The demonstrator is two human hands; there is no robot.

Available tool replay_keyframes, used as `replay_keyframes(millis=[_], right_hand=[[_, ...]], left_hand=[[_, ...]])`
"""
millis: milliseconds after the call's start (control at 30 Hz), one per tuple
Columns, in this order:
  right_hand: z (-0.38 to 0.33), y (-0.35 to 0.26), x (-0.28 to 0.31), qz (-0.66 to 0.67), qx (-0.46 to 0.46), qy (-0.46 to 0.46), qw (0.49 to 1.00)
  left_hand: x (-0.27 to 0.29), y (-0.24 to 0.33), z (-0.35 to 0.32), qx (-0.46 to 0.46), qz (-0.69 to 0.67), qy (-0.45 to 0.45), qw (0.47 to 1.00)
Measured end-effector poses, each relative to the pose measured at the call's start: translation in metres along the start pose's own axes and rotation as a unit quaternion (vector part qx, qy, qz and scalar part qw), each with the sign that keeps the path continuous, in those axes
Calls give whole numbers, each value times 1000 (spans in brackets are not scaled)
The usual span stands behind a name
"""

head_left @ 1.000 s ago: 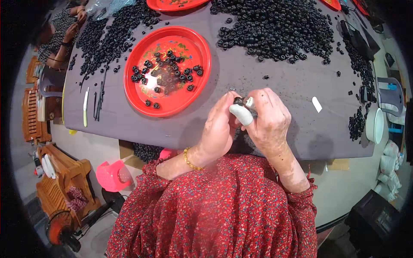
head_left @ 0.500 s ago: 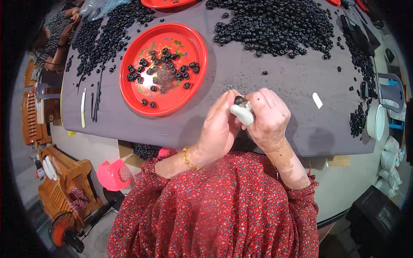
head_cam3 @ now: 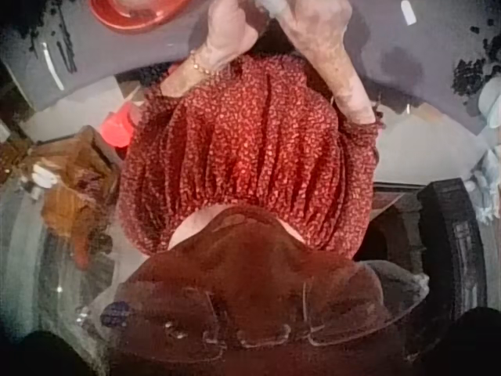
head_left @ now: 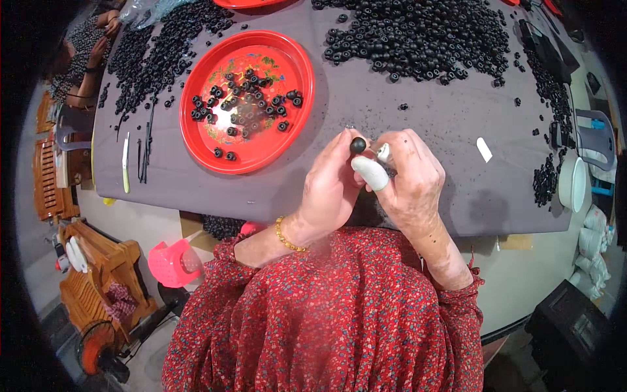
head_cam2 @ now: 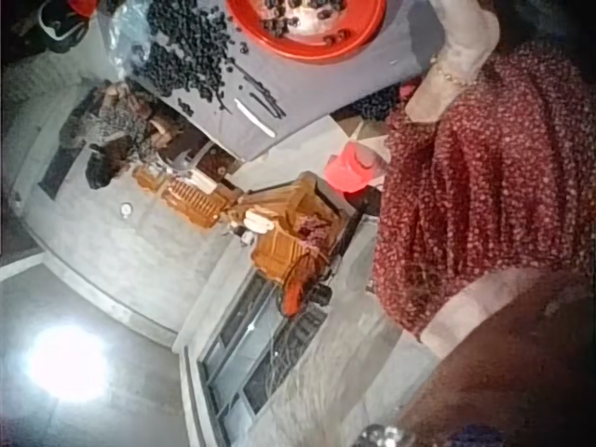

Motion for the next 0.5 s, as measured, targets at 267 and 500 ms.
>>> replay_keyframes(millis=[267,500], right_hand=[[0,1,-5,-27,14,31,999],[2,1,-4,-42,8,4,999]], left_hand=[[-3,0,-4,-8,-15,-17,1000],[-16,0,-3,-52,79,79,992]])
Point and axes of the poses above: each hand's wrist, its own z-axis towards the middle knuckle, its own x-axis out of the back of the hand, y = z × x, the point moved 2 cm from there along z, towards the middle knuckle, and after that the axes turned 9 degrees about y, right-handed, at the moved point
